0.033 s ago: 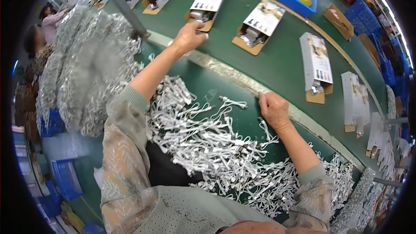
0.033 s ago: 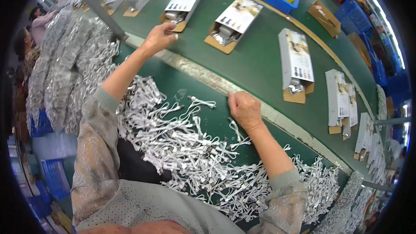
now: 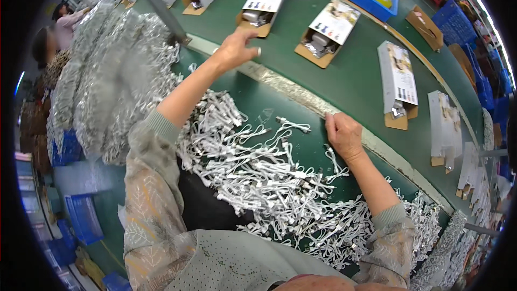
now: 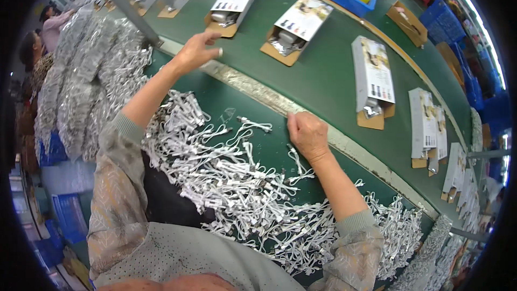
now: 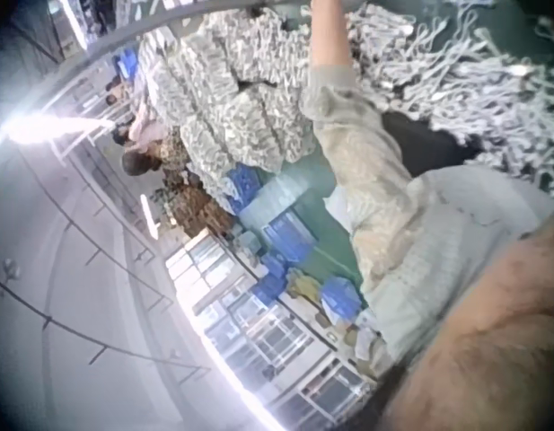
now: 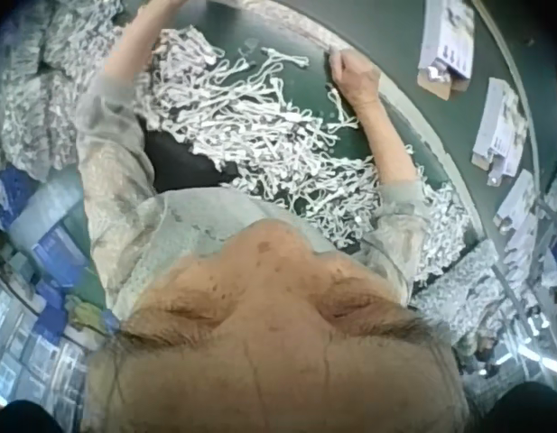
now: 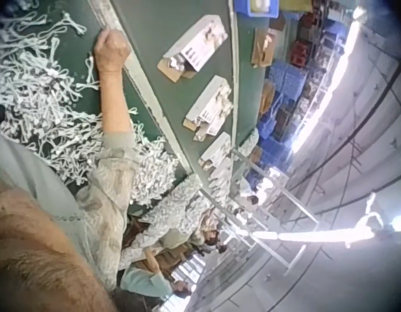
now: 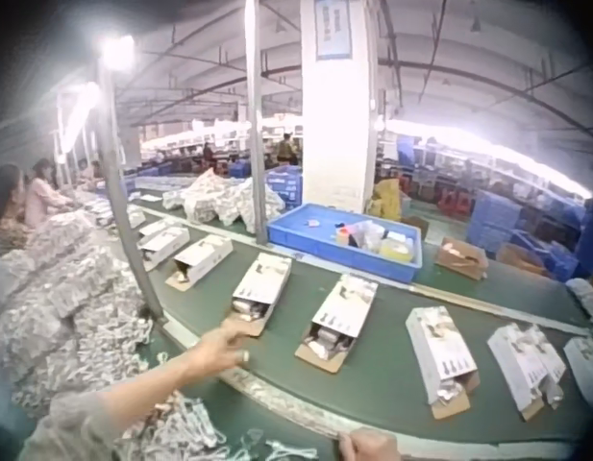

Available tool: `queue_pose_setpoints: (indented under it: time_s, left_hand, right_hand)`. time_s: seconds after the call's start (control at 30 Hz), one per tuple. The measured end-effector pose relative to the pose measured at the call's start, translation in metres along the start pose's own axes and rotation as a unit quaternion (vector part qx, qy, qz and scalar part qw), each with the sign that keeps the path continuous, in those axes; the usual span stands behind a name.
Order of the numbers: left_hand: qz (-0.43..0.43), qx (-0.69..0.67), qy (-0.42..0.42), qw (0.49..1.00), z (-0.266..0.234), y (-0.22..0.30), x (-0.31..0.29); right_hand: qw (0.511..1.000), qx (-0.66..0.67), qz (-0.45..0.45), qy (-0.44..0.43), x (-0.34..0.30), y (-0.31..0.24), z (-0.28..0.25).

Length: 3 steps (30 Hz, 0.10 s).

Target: The person picks up white USB cables from a pile, folds each one, and places them into cardboard boxes on a conveyor belt.

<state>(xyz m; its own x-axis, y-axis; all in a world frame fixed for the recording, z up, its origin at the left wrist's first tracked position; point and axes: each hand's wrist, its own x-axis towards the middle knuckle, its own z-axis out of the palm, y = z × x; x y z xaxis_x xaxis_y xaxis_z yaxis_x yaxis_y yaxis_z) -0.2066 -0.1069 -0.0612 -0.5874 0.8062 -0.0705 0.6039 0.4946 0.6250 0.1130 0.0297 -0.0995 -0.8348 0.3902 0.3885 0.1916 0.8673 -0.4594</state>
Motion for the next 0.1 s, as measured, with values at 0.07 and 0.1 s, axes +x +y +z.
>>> queue_pose_setpoints:
  time_s: [0.07,0.1]
  left_hand:
    - [0.009,0.082,-0.118,0.990,-0.024,0.013,-0.042]
    - [-0.024,0.099,-0.177,0.979,-0.041,0.026,-0.066]
  right_hand:
    - [1.000,0.002,0.006,-0.012,0.001,0.000,0.001]
    - [1.000,-0.003,0.010,-0.017,0.000,0.000,0.004]
